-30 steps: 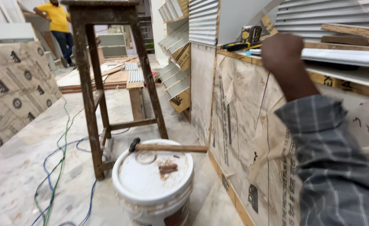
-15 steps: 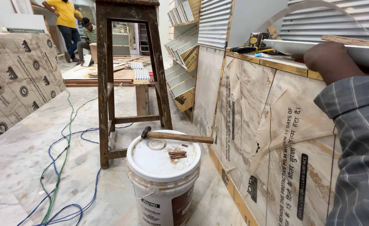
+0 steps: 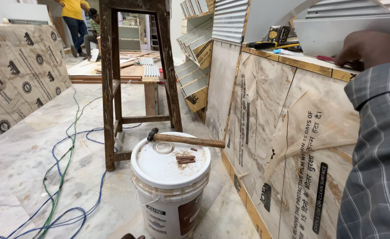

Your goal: The person sits on the floor and uses a screwdriver and pliers to strip, twist, and connect multiple colored wires to a small electrical component. The person adjusts the connections and secures them with the tools.

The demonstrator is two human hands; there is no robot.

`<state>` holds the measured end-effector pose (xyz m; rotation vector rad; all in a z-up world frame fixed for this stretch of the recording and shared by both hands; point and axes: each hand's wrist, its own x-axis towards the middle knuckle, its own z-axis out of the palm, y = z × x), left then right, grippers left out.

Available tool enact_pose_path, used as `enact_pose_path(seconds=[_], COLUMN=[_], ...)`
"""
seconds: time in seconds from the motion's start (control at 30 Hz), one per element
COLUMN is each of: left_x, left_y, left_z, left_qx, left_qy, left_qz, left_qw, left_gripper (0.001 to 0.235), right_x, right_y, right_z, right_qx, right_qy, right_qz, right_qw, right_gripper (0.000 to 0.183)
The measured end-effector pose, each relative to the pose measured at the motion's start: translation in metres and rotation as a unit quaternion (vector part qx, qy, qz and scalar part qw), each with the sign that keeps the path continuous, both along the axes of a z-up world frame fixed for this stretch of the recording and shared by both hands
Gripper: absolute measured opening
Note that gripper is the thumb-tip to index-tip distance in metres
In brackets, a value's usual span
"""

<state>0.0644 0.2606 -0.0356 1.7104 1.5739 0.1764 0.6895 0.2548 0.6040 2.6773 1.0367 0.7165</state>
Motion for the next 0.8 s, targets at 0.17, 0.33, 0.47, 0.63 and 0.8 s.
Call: enact_pose_path(seconds=[0.17,0.33,0.47,0.63,0.8], left_x=[-0.019,-0.02,-0.004,0.012,0.013], left_y=[-0.003,-0.031,-0.06,-0.092,-0.125], left_z=[0.018,0.117,0.209,0.278,0.296], left_qx=[0.055,0.2,0.326,0.548,0.67], left_qy=[-0.017,-0.099,-0.203,-0.164,-0.067], left_qz=[0.045,0.115,0.137,0.137,0.132], left_qw=[0.997,0.968,0.913,0.809,0.727], left_gripper=[0.039,0.039,0.032,0.045,0.072], right_x=[-0.005,-0.028,-0.078,-0.182,-0.3], right_y=[0.023,0.027,0.04,0.041,0.04], right_z=[0.01,0.006,0.001,-0.019,-0.082], right_qx=[0.052,0.286,0.301,0.22,0.034], right_qy=[-0.063,0.225,0.348,0.386,0.388], right_qz=[0.129,0.359,0.479,0.59,0.652], right_qw=[0.988,0.86,0.747,0.674,0.651], right_gripper=[0.045,0.033,0.026,0.018,0.026])
